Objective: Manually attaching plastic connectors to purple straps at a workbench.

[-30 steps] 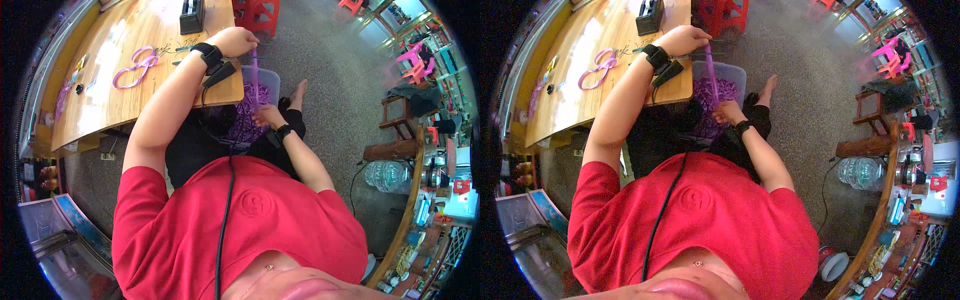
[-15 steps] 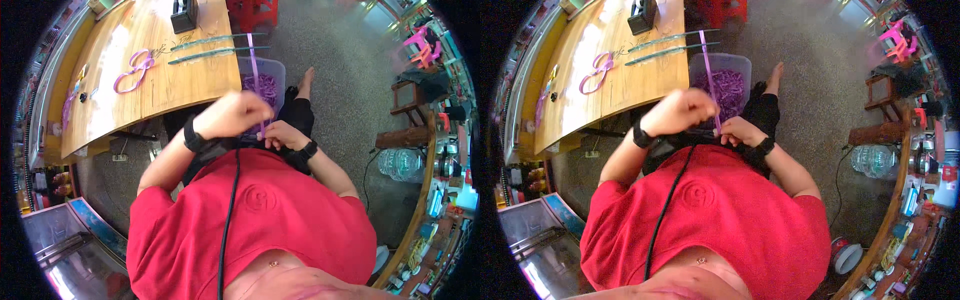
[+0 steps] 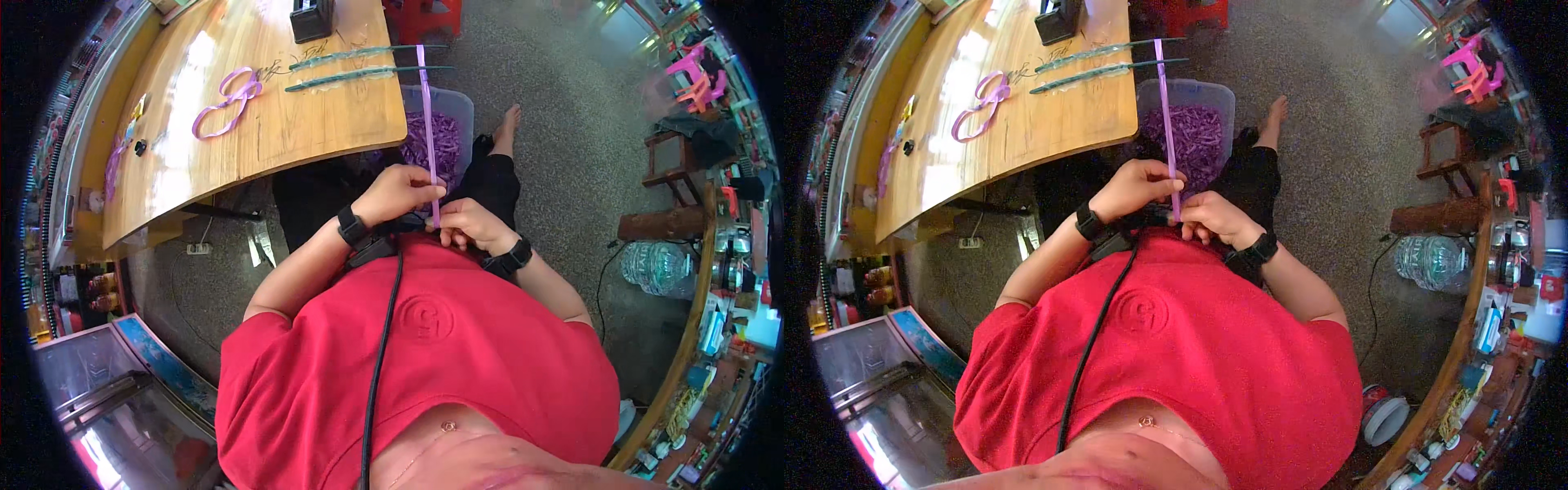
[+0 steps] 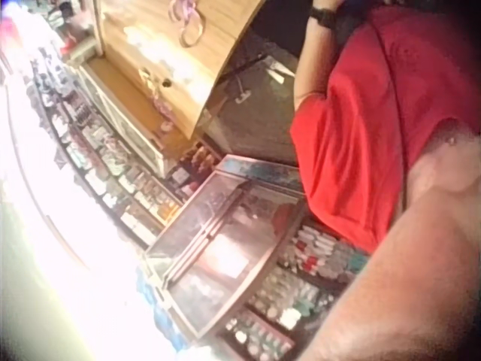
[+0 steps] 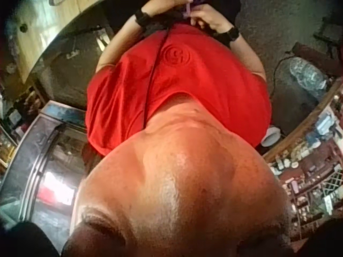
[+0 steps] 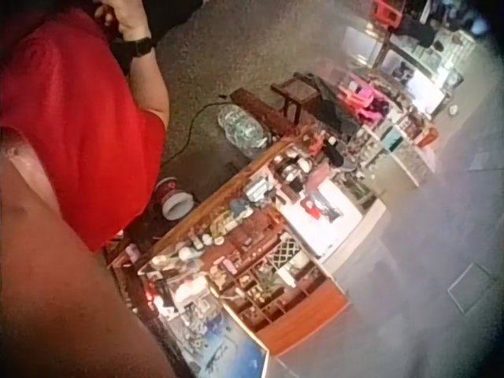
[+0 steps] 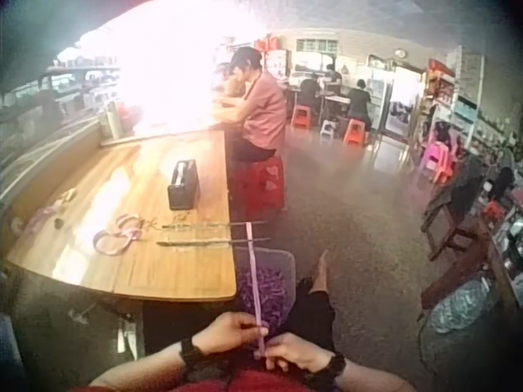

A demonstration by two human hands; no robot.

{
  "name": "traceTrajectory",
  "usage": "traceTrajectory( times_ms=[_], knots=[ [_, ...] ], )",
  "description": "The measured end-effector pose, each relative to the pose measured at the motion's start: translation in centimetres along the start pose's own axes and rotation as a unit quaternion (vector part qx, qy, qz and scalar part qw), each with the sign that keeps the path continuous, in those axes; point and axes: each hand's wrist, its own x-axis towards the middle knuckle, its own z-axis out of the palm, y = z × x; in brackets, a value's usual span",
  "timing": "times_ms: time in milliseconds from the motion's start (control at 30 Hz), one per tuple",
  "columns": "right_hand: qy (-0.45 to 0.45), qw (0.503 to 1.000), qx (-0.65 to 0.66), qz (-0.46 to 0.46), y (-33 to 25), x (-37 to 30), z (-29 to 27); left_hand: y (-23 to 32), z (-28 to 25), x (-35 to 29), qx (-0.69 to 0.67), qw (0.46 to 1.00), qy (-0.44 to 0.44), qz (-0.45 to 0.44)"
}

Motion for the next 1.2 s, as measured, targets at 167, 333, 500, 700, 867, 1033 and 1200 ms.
traceTrajectory(
  times_ms=[167,333,500,700,867,1033,1200],
  knots=[
    [-0.003,1.0,-0.024,-0.004,-0.7,-0.4,-0.3,-0.5,0.0,-0.1,-0.023,0.998,0.061,-0.003],
    [0.185,0.955,-0.047,-0.229,-1.8,0.2,-1.0,0.2,-0.2,-0.3,-0.019,0.998,0.05,-0.011],
    [0.129,0.957,-0.038,-0.258,-4.4,1.6,0.2,0.3,-0.3,-0.4,-0.01,0.999,0.037,0.004],
    [0.095,0.955,0.107,-0.262,-7.7,4.5,0.3,0.2,-0.5,-0.7,0.034,0.998,0.049,-0.008],
    [0.147,0.926,0.101,-0.332,-11.1,6.8,-0.1,1.4,-0.6,-1.6,0.026,0.999,0.038,-0.007],
    [0.255,0.899,0.004,-0.356,-13.3,8.6,-1.2,0.4,-0.6,-1.5,0.001,0.999,0.037,0.013],
    [0.319,0.862,-0.085,-0.385,-14.6,9.4,-1.4,-0.2,-0.6,-1.3,0.021,1.0,-0.003,-0.015]
  ],
)
